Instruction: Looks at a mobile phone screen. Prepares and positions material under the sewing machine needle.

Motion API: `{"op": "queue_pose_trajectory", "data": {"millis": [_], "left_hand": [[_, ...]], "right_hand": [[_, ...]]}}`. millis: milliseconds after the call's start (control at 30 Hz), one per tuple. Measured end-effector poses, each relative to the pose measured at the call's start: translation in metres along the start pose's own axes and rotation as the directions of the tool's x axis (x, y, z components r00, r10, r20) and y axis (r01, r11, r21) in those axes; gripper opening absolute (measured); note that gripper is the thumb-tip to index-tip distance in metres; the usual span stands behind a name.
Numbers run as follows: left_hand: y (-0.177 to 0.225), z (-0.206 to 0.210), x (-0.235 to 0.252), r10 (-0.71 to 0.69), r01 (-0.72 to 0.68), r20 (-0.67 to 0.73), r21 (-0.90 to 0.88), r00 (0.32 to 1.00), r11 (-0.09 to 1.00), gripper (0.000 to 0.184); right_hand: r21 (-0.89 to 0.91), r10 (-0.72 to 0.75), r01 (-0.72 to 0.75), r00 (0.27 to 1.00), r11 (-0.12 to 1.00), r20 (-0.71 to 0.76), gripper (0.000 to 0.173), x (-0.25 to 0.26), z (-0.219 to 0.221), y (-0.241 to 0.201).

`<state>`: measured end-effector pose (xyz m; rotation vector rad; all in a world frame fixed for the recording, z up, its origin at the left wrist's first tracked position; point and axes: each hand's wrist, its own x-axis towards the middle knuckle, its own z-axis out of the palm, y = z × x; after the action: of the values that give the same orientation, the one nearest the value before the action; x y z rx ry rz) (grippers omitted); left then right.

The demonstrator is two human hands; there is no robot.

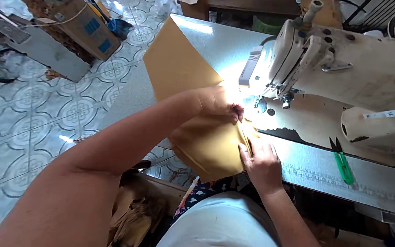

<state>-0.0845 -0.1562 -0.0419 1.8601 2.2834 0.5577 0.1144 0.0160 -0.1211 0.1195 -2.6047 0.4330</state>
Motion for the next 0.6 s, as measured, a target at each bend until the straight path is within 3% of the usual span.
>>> {"op": "queue_pose_trajectory", "data": {"millis": [67, 133, 200, 233, 267, 300, 367, 433, 500, 600], "left_hand": [[0.002, -0.001, 0.003, 0.01, -0.009, -0.008, 0.036, 1.0, 0.999, 0.015], [0.005, -0.004, 0.008, -0.012, 0.011, 0.02, 0.059, 1.0, 0.998, 0.018], [0.009, -0.008, 0.017, -0.089, 0.081, 0.093, 0.082, 0.992, 0.993, 0.019], [0.011, -0.007, 0.023, -0.146, 0.13, 0.152, 0.111, 0.977, 0.985, 0.019], [0.013, -0.004, 0.029, -0.201, 0.168, 0.209, 0.164, 0.957, 0.972, 0.018], [0.013, 0.0, 0.035, -0.256, 0.201, 0.255, 0.225, 0.932, 0.953, 0.016], [0.014, 0.01, 0.042, -0.317, 0.254, 0.26, 0.248, 0.912, 0.935, 0.014], [0.016, 0.014, 0.048, -0.339, 0.256, 0.268, 0.301, 0.902, 0.919, 0.013], [0.02, 0.015, 0.05, -0.364, 0.268, 0.272, 0.331, 0.891, 0.905, 0.014], [0.024, 0.013, 0.051, -0.357, 0.258, 0.265, 0.343, 0.896, 0.903, 0.017]], "right_hand": [[0.071, -0.009, 0.009, 1.0, 0.997, -0.008, 0.024, 0.002, -0.001, -0.001], [0.398, 0.101, -0.121, 0.992, 0.909, 0.071, 0.025, 0.008, -0.007, -0.006], [0.767, 0.222, -0.396, 0.918, 0.504, 0.329, 0.032, 0.02, -0.02, -0.008], [0.807, 0.247, -0.485, 0.873, 0.336, 0.422, 0.032, 0.026, -0.023, -0.005], [0.799, 0.253, -0.527, 0.847, 0.29, 0.467, 0.029, 0.03, -0.023, 0.001], [0.758, 0.252, -0.541, 0.841, 0.364, 0.479, 0.024, 0.032, -0.021, 0.006], [0.549, 0.206, -0.462, 0.861, 0.696, 0.464, 0.016, 0.036, -0.021, 0.01], [0.24, 0.103, -0.214, 0.909, 0.947, 0.405, 0.021, 0.041, -0.028, 0.008], [0.055, -0.049, 0.033, 0.943, 0.998, 0.329, 0.024, 0.045, -0.027, 0.012], [0.021, -0.332, 0.334, 0.924, 0.942, 0.192, 0.028, 0.051, -0.015, 0.032]]}}
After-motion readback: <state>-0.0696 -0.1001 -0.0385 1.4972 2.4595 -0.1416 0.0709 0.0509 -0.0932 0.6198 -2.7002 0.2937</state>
